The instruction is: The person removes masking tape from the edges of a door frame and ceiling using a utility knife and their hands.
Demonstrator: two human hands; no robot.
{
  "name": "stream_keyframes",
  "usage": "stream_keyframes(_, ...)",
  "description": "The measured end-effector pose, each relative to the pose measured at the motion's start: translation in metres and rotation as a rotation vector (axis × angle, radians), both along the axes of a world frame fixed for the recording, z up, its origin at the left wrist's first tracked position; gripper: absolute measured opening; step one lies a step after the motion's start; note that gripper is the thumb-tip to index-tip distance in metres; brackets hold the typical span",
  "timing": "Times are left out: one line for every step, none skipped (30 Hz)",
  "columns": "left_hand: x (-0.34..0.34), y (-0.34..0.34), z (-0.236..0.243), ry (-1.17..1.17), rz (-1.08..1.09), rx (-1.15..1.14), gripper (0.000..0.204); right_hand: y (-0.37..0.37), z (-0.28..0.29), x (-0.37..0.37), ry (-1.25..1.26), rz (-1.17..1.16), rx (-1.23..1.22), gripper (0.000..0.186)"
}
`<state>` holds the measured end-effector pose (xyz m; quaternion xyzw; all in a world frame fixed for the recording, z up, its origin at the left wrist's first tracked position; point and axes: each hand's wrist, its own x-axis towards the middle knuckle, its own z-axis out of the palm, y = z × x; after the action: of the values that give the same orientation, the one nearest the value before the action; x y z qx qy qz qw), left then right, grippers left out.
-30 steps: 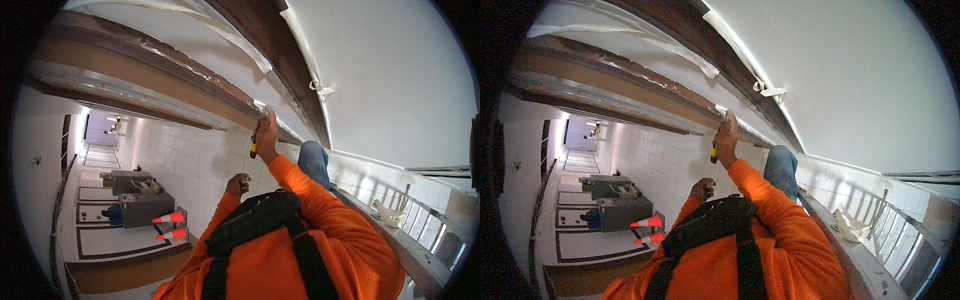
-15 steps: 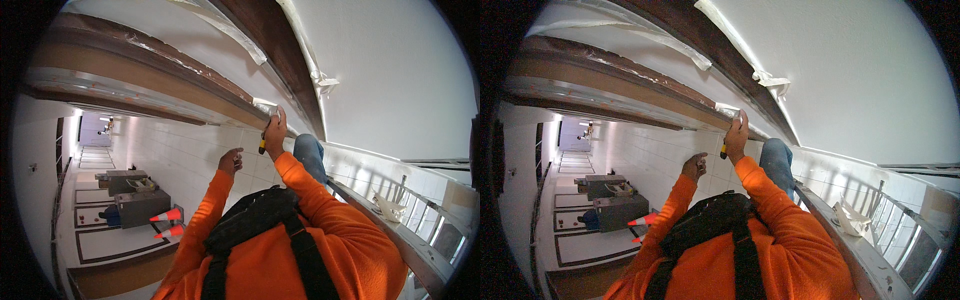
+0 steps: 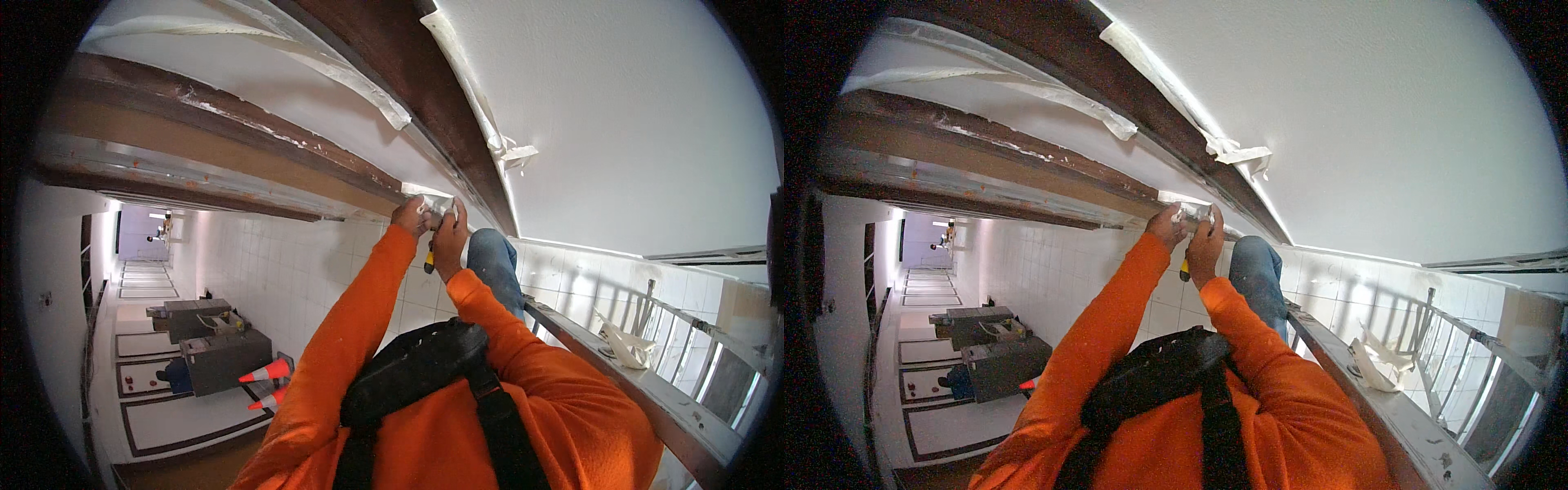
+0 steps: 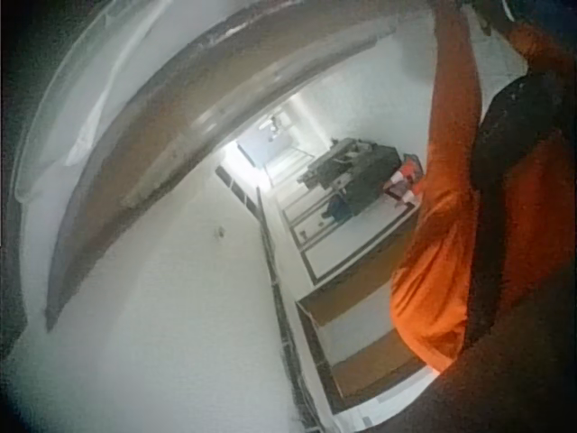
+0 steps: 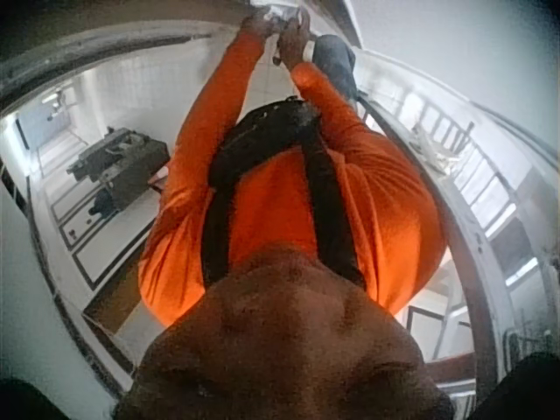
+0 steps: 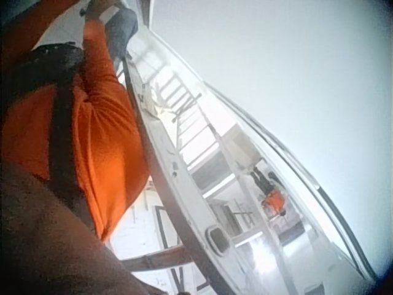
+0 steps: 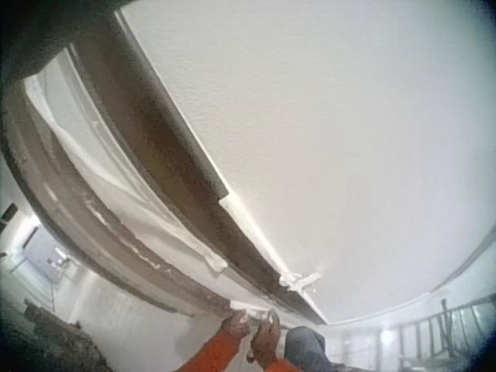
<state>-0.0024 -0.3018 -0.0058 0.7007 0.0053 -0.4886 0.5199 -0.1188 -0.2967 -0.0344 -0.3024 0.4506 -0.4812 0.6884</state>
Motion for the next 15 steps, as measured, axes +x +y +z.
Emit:
stream_keyframes(-0.005,-0.009,-0.002,-0.002,0.045,-0.033,0.025,-0.002,-0.006,0.000,0.025,-0.031,-0.018,0.044)
stream_keyframes(-0.008,-0.015,-0.004,-0.004,0.092,-0.064,0.022,-0.004,-0.013,0.002,0.049,-0.059,-0.035,0.044)
stream_keyframes(-0.012,-0.021,-0.004,0.001,0.084,-0.065,0.022,-0.007,-0.017,0.002,0.053,-0.068,-0.035,0.044)
stream_keyframes(-0.016,-0.025,-0.003,-0.001,0.129,-0.063,0.021,-0.010,-0.021,0.003,0.078,-0.108,-0.088,0.044)
stream_keyframes(-0.019,-0.030,-0.003,-0.003,0.175,-0.062,0.020,-0.013,-0.025,0.003,0.104,-0.149,-0.141,0.044)
stream_keyframes(-0.021,-0.028,-0.004,0.002,0.174,-0.055,0.020,-0.013,-0.027,0.001,0.109,-0.149,-0.134,0.044)
stream_keyframes(-0.022,-0.028,-0.006,0.025,0.176,-0.090,0.020,-0.014,-0.030,-0.002,0.079,-0.109,-0.076,0.044)
stream_keyframes(-0.024,-0.028,-0.007,0.049,0.177,-0.126,0.020,-0.015,-0.032,-0.005,0.049,-0.071,-0.017,0.045)
stream_keyframes(-0.024,-0.026,-0.010,0.048,0.179,-0.123,0.020,-0.014,-0.028,-0.004,0.048,-0.070,-0.014,0.045)
stream_keyframes(-0.025,-0.025,-0.013,0.027,0.160,-0.125,0.021,-0.013,-0.024,-0.004,0.069,-0.098,-0.018,0.045)
stream_keyframes(-0.025,-0.025,-0.016,0.006,0.141,-0.127,0.022,-0.013,-0.020,-0.004,0.090,-0.126,-0.022,0.045)
stream_keyframes(-0.026,-0.019,-0.020,0.011,0.151,-0.120,0.022,-0.010,-0.011,-0.010,0.097,-0.115,-0.016,0.045)
stream_keyframes(-0.028,-0.018,-0.025,-0.006,0.102,-0.080,0.023,-0.011,-0.003,-0.017,0.017,-0.087,0.152,0.045)
stream_keyframes(-0.031,-0.016,-0.030,-0.021,0.054,-0.040,0.024,-0.011,0.002,-0.021,-0.061,-0.059,0.321,0.046)
stream_keyframes(-0.035,-0.016,-0.032,-0.019,0.055,-0.039,0.024,-0.012,-0.002,-0.021,-0.060,-0.059,0.322,0.046)
